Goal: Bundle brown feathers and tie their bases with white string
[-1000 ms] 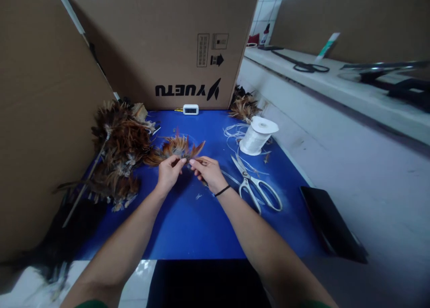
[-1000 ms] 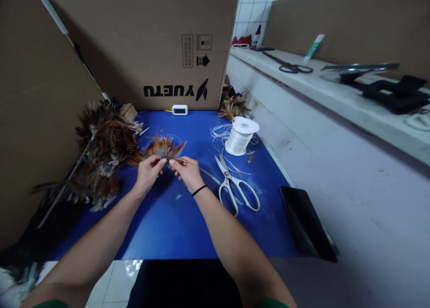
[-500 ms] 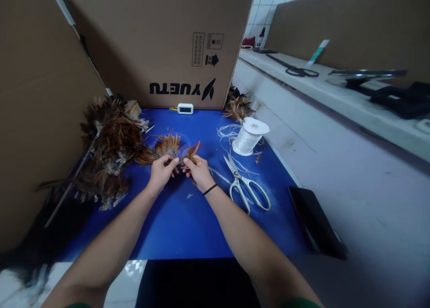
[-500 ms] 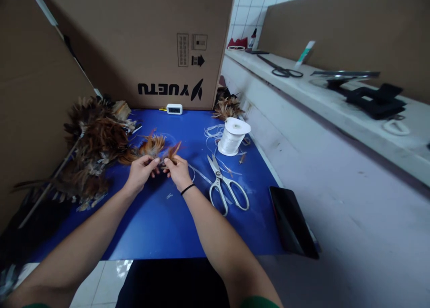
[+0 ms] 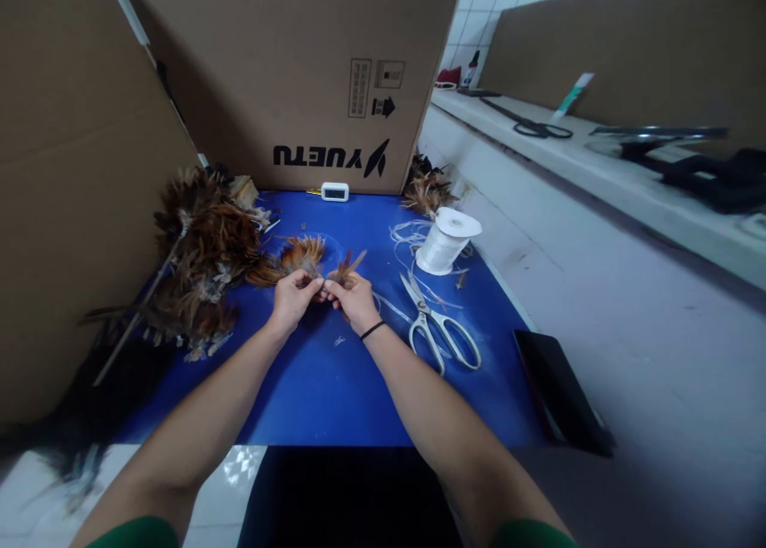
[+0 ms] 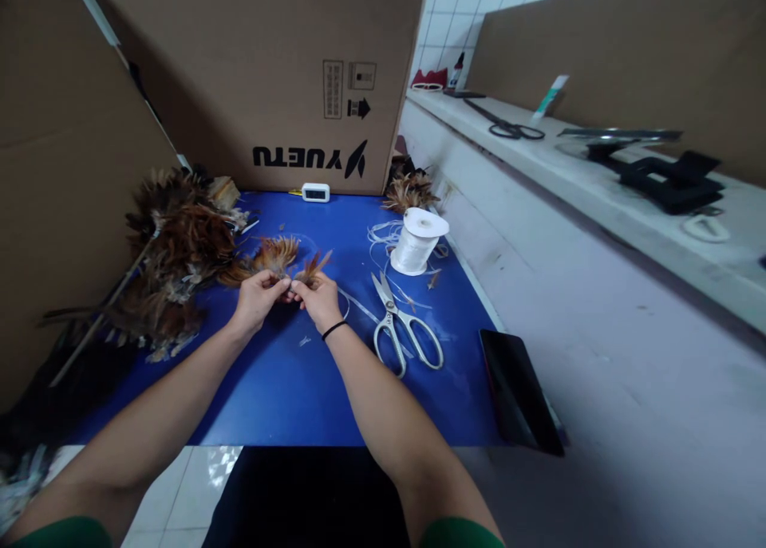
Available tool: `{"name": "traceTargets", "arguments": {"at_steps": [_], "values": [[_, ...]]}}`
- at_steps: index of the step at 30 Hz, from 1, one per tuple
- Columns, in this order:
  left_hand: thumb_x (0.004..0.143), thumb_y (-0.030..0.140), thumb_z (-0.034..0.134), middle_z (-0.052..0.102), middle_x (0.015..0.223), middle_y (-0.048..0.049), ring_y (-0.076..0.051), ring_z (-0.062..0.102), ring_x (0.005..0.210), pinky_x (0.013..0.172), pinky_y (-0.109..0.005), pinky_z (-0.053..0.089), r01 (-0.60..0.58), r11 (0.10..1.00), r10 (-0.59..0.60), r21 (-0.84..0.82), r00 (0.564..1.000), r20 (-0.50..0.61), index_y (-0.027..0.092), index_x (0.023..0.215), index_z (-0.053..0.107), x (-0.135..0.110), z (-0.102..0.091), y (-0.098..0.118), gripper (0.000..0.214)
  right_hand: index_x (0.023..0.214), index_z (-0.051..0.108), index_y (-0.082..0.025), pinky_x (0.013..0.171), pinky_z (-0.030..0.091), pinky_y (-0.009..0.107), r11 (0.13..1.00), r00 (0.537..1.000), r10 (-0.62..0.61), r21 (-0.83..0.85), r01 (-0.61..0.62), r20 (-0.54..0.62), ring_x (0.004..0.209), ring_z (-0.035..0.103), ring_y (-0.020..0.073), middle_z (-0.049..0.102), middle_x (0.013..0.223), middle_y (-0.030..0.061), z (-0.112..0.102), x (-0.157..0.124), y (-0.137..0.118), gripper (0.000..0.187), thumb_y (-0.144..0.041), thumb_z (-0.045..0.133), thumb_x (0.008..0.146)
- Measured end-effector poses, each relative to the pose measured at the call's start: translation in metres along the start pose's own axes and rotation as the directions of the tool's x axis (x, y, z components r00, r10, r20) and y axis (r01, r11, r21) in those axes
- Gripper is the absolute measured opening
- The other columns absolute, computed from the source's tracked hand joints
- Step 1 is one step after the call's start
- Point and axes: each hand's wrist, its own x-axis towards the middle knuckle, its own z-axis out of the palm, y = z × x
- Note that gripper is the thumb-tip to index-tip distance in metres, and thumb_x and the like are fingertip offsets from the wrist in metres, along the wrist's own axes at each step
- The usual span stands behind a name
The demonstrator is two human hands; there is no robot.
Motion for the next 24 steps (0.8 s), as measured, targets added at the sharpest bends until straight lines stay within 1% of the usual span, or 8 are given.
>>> {"name": "traceTargets", "arguments": {"at_steps": [6, 12, 14, 16, 19, 21, 23, 24], "values": [[0.06, 0.033, 0.074, 0.063, 0.055, -0.0007, -0.015, 0.063, 0.053, 0.052, -0.027, 0.052, 0.058, 0.989, -0.061, -0.137, 0.998, -0.014, 0.012, 0.072, 0.058, 0.001, -0.002, 0.003, 0.029, 0.077, 0.056, -0.016, 0.033, 0.037, 0.017, 1.0, 1.0, -0.009, 0.002, 0.009, -0.027, 0.045, 0.054, 0.0099, 0.06, 0.055, -0.0028, 0.0, 0.0, 0.003, 0.024, -0.022, 0.069, 0.058], [0.054, 0.035, 0.077, 0.062, 0.054, 0.0001, -0.015, 0.063, 0.052, 0.05, -0.026, 0.052, 0.125, 0.973, -0.129, -0.192, 0.992, -0.008, 0.014, 0.07, 0.053, 0.007, -0.007, -0.001, 0.035, 0.078, 0.056, -0.017, 0.035, 0.041, 0.017, 0.999, 0.997, -0.035, -0.022, 0.034, -0.064, 0.053, 0.059, 0.0121, 0.063, 0.061, -0.0012, 0.0, 0.001, 0.008, 0.026, -0.024, 0.069, 0.057], [0.053, 0.034, 0.078, 0.062, 0.055, 0.0001, -0.015, 0.063, 0.051, 0.051, -0.027, 0.052, 0.151, 0.968, -0.153, -0.203, 0.988, 0.003, 0.014, 0.075, 0.052, 0.008, -0.008, -0.001, 0.039, 0.079, 0.057, -0.017, 0.038, 0.043, 0.019, 0.998, 0.996, -0.054, -0.035, 0.051, -0.072, 0.052, 0.058, 0.0115, 0.064, 0.064, -0.0008, 0.0, 0.001, 0.009, 0.027, -0.024, 0.069, 0.056], [0.055, 0.032, 0.077, 0.062, 0.057, 0.0008, -0.015, 0.063, 0.051, 0.051, -0.027, 0.052, 0.173, 0.964, -0.174, -0.203, 0.985, 0.015, 0.015, 0.088, 0.05, 0.008, -0.009, -0.002, 0.045, 0.078, 0.059, -0.016, 0.04, 0.044, 0.02, 0.996, 0.994, -0.074, -0.048, 0.07, -0.081, 0.049, 0.055, 0.0097, 0.064, 0.066, -0.0009, 0.0, 0.002, 0.01, 0.026, -0.025, 0.069, 0.056], [0.064, 0.03, 0.072, 0.062, 0.062, 0.0019, -0.014, 0.06, 0.047, 0.045, -0.023, 0.046, 0.19, 0.977, -0.194, -0.102, 0.98, -0.036, 0.018, 0.104, 0.041, 0.009, -0.012, -0.003, 0.052, 0.076, 0.059, -0.015, 0.04, 0.045, 0.02, 0.994, 0.991, -0.096, -0.063, 0.091, -0.091, 0.046, 0.051, 0.0081, 0.063, 0.064, -0.0016, 0.0, 0.001, 0.011, 0.025, -0.025, 0.069, 0.056], [0.068, 0.032, 0.067, 0.06, 0.067, 0.0017, -0.011, 0.056, 0.043, 0.042, -0.021, 0.041, 0.131, 0.989, -0.121, 0.071, 0.984, -0.13, 0.018, 0.107, 0.042, 0.01, -0.015, -0.003, 0.049, 0.078, 0.059, -0.015, 0.041, 0.045, 0.02, 0.993, 0.99, -0.107, -0.067, 0.101, -0.09, 0.047, 0.052, 0.0087, 0.062, 0.064, -0.0019, 0.0, 0.001, 0.012, 0.026, -0.025, 0.069, 0.056], [0.071, 0.034, 0.064, 0.059, 0.072, 0.0002, -0.01, 0.055, 0.049, 0.047, -0.021, 0.041, -0.02, 0.959, 0.069, 0.281, 0.983, -0.168, 0.018, 0.099, 0.051, 0.011, -0.019, -0.001, 0.035, 0.08, 0.059, -0.016, 0.042, 0.046, 0.021, 0.991, 0.989, -0.119, -0.069, 0.114, -0.083, 0.05, 0.053, 0.0095, 0.062, 0.065, -0.0021, -0.001, 0.001, 0.012, 0.027, -0.025, 0.068, 0.056], [0.072, 0.034, 0.062, 0.059, 0.074, -0.0009, -0.011, 0.056, 0.056, 0.052, -0.022, 0.043, -0.114, 0.923, 0.176, 0.368, 0.974, -0.139, 0.018, 0.092, 0.056, 0.012, -0.021, 0.001, 0.026, 0.082, 0.059, -0.016, 0.043, 0.047, 0.021, 0.99, 0.989, -0.126, -0.071, 0.12, -0.079, 0.05, 0.054, 0.0096, 0.062, 0.065, -0.0022, -0.001, 0.001, 0.013, 0.028, -0.025, 0.068, 0.056]]}}
